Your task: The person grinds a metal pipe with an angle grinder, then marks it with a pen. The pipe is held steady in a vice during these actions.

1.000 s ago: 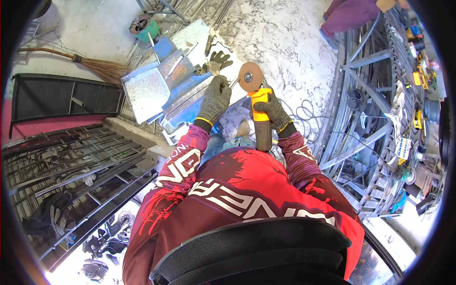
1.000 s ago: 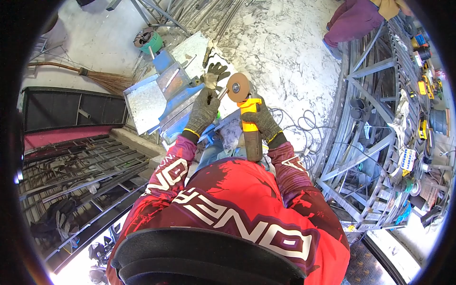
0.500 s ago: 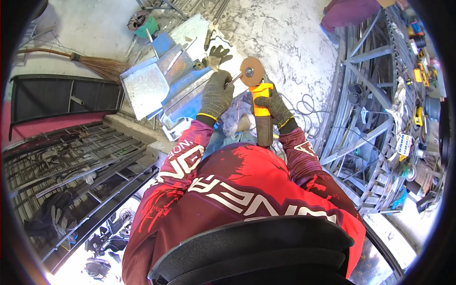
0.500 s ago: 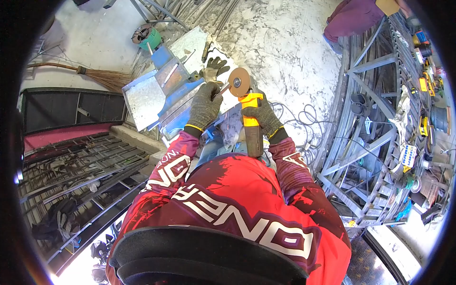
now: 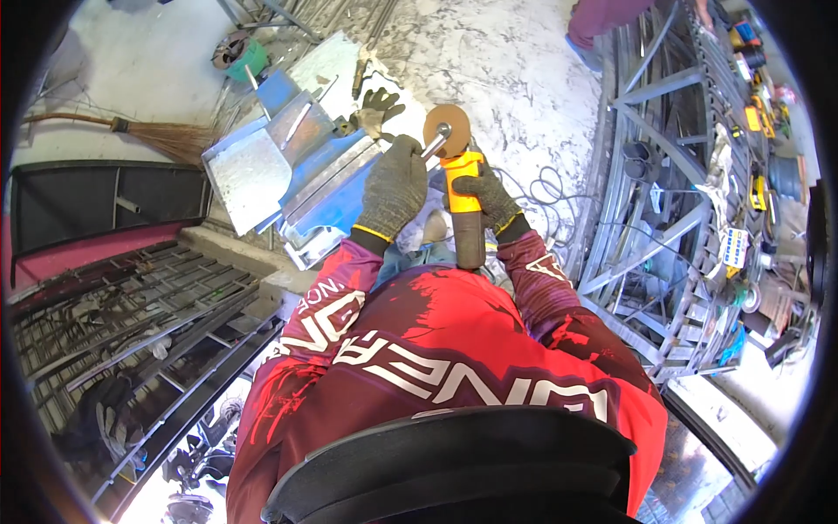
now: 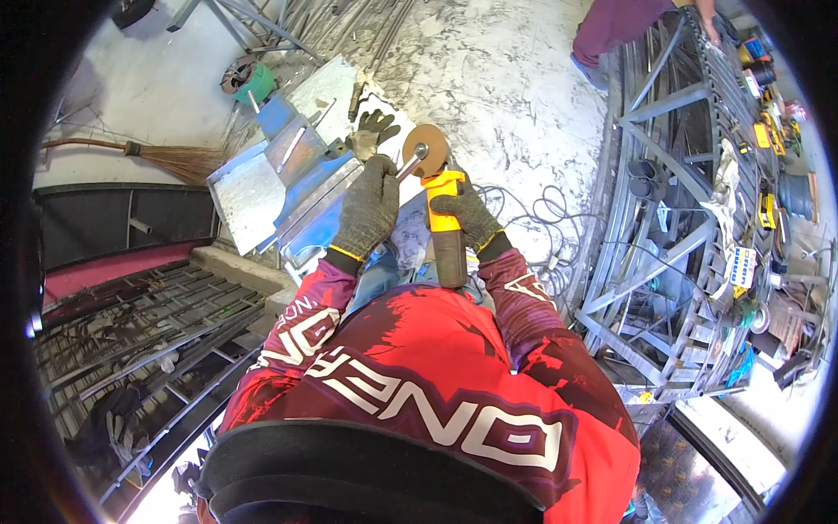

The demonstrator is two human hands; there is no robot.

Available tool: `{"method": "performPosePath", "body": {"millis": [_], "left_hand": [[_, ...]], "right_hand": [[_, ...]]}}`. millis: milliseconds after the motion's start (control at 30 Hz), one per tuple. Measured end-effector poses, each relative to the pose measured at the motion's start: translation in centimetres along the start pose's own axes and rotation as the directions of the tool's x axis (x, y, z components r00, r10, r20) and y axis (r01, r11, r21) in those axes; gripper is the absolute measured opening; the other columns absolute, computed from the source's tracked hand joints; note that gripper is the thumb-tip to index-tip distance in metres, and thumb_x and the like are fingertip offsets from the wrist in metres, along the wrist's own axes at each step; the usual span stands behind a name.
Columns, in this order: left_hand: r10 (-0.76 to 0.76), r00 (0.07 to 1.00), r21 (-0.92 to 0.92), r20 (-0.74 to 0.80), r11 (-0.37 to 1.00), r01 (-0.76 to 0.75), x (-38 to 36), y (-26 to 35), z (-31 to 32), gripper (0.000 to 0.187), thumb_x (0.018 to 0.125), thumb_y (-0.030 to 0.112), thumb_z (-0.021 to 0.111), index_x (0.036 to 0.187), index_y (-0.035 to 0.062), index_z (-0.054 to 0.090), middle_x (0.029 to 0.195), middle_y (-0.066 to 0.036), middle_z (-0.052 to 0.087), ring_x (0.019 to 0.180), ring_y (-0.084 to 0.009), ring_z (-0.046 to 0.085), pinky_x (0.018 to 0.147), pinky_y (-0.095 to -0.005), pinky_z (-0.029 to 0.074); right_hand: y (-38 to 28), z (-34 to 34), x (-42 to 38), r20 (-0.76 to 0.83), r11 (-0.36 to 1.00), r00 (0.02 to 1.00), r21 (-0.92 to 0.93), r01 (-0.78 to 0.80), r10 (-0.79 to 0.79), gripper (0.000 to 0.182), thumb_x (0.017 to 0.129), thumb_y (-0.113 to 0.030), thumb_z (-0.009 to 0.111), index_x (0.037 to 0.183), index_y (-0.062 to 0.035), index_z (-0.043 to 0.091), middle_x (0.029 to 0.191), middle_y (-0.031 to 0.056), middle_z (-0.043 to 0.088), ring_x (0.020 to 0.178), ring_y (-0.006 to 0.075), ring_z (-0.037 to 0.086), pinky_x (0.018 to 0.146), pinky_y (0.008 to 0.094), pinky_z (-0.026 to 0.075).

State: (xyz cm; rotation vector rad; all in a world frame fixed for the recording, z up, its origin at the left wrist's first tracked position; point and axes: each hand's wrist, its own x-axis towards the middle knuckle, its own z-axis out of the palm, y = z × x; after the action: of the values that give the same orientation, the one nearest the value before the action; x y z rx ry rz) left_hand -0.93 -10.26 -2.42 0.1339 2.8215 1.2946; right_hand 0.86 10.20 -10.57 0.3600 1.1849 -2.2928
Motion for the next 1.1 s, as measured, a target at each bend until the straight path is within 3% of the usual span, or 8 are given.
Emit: {"method": "performPosePath", "body": {"millis": [167,400,633,700,767,900,1100], "left_hand": [[0.067,0.998,0.027,0.002,0.997,-0.067,-0.1,1.0,1.8,0.016,0.096,0.015,0.058,0.109,0.0056,0.056,0.099,-0.023,0.063,0.093,-0.0444,0.064,0.077,-0.0511,0.05],[0.094,0.995,0.076,-0.036,0.993,-0.091,0.6,0.4,2.2,0.015,0.094,0.014,0.06,0.106,0.0049,0.057,0.096,-0.021,0.063,0.09,-0.0434,0.063,0.076,-0.0514,0.05],[0.11,0.993,0.063,-0.036,0.992,-0.107,0.7,0.3,1.7,0.015,0.09,0.013,0.065,0.101,0.0057,0.059,0.097,-0.02,0.063,0.09,-0.0417,0.064,0.075,-0.0494,0.05],[0.122,0.991,0.067,-0.047,0.991,-0.119,0.7,0.4,1.7,0.015,0.09,0.014,0.065,0.101,0.0056,0.059,0.097,-0.02,0.063,0.09,-0.0414,0.064,0.075,-0.049,0.05],[0.082,0.997,0.089,-0.006,0.993,-0.081,0.8,0.7,1.6,0.017,0.09,0.015,0.067,0.103,0.0054,0.062,0.098,-0.019,0.065,0.092,-0.0404,0.064,0.077,-0.0479,0.051],[0.125,0.986,-0.012,-0.11,0.992,-0.127,0.6,-0.6,2.7,0.026,0.09,0.016,0.068,0.114,0.0072,0.066,0.103,-0.018,0.067,0.096,-0.0396,0.065,0.081,-0.0472,0.052],[0.083,0.995,0.016,0.055,0.996,-0.084,0.3,0.9,0.5,0.037,0.088,0.015,0.066,0.125,0.011,0.062,0.112,-0.02,0.061,0.102,-0.0384,0.064,0.084,-0.0461,0.053]], "right_hand": [[0.8,-0.3,0.7,-0.032,0.999,0.999,-0.037,0.024,-0.025,0.049,0.081,-0.002,0.075,0.124,-0.0083,0.052,0.091,0.0095,0.065,0.07,0.0251,0.068,0.062,0.0413,0.061],[0.8,-0.4,0.5,-0.04,0.999,0.999,-0.043,0.026,-0.027,0.058,0.079,0.001,0.075,0.128,-0.0098,0.045,0.094,0.012,0.064,0.07,0.0259,0.068,0.061,0.0419,0.061],[0.8,0.2,0.3,-0.055,0.999,0.998,-0.039,0.026,-0.028,0.055,0.08,0.001,0.075,0.126,-0.0098,0.048,0.093,0.0112,0.065,0.07,0.0251,0.068,0.061,0.0407,0.061],[0.7,0.1,0.3,-0.019,0.992,0.999,-0.118,0.048,-0.051,0.05,0.08,0.0,0.075,0.123,-0.0096,0.051,0.093,0.0096,0.065,0.072,0.0239,0.068,0.062,0.0388,0.06],[0.6,0.5,-0.3,-0.044,0.993,0.996,-0.099,0.071,-0.075,0.048,0.08,0.0,0.075,0.122,-0.0092,0.053,0.093,0.0084,0.066,0.073,0.023,0.068,0.063,0.038,0.06],[1.3,-0.3,0.5,-0.008,0.996,1.0,-0.084,0.028,-0.029,0.048,0.079,-0.004,0.074,0.124,-0.0086,0.056,0.096,0.0061,0.066,0.075,0.0203,0.067,0.065,0.0357,0.06],[0.1,0.4,0.0,-0.024,0.993,1.0,-0.117,-0.018,0.015,0.047,0.079,-0.002,0.066,0.124,-0.0076,0.054,0.096,0.0089,0.064,0.073,0.0244,0.068,0.064,0.0399,0.062]]}}
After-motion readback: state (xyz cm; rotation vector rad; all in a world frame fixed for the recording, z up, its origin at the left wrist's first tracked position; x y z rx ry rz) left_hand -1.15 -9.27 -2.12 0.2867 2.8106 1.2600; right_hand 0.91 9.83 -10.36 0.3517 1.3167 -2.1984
